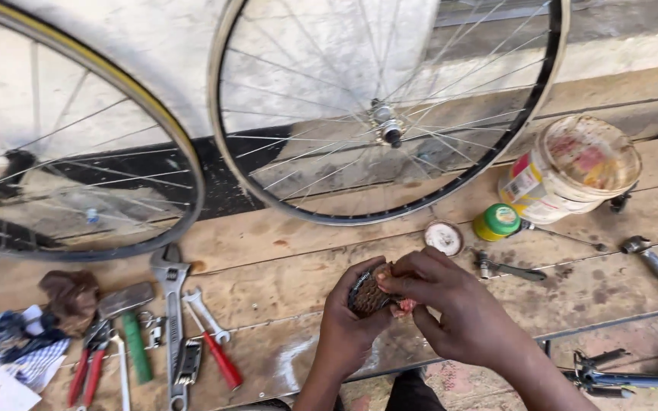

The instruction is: Cleaning a bicycle cassette by scraping dirt from between the cogs, dipping it in a cleaning solution, and wiping it with a cloth.

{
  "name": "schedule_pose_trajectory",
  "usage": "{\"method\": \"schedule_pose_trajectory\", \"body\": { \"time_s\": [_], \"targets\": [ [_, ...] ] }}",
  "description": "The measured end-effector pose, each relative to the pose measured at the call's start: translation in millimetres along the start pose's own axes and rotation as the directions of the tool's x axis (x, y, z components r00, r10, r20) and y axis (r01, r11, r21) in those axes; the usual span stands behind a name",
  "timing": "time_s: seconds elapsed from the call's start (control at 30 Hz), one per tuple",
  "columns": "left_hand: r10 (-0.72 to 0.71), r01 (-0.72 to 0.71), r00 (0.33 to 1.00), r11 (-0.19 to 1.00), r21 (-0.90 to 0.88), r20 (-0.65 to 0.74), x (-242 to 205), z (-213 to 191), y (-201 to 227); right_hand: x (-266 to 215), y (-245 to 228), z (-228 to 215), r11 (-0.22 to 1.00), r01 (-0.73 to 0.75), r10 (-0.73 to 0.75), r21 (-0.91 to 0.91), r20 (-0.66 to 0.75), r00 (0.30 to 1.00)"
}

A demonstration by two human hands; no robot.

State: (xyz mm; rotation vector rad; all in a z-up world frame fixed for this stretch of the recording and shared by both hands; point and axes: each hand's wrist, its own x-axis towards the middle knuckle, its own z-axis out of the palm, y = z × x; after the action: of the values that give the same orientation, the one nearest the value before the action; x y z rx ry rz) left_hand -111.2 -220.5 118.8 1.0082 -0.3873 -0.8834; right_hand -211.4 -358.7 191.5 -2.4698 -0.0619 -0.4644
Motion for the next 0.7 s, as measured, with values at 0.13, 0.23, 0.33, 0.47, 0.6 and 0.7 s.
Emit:
{"method": "schedule_pose_trajectory", "body": {
  "time_s": [0.13, 0.23, 0.33, 0.47, 0.6, 0.7],
  "targets": [
    [0.003, 0.0, 0.998, 0.998, 0.059, -0.057, -20.7, -26.9, 11.5, 3.5, 6.9, 28.4, 0.998, 0.021, -0.009, 0.059, -0.186, 0.983],
    [-0.001, -0.001, 0.999, 1.0, -0.024, -0.047, -28.1, -34.2, 10.4, 15.9, -18.7, 40.2, 0.98, 0.195, -0.185, 0.029, -0.203, 0.961],
    [-0.032, 0.028, 0.996, 0.998, -0.056, -0.084, -29.6, -34.9, 23.0, 13.3, -16.8, 47.5, 0.992, 0.126, -0.119, 0.031, -0.174, 0.978],
    [-0.041, 0.035, 0.983, 0.999, -0.037, -0.177, -30.3, -40.3, 22.9, -1.8, 1.8, 47.5, 0.982, -0.066, 0.099, 0.178, -0.184, 0.978],
    [0.023, -0.03, 0.99, 0.998, -0.054, -0.138, -19.5, -41.8, 13.0, 6.4, -21.2, 50.9, 0.98, -0.086, 0.135, 0.18, -0.28, 0.951],
    [0.042, -0.049, 0.995, 0.996, -0.075, -0.095, -17.0, -33.2, 9.4, 0.6, -20.3, 60.4, 0.99, -0.057, 0.099, 0.131, -0.341, 0.935]
  ]
}}
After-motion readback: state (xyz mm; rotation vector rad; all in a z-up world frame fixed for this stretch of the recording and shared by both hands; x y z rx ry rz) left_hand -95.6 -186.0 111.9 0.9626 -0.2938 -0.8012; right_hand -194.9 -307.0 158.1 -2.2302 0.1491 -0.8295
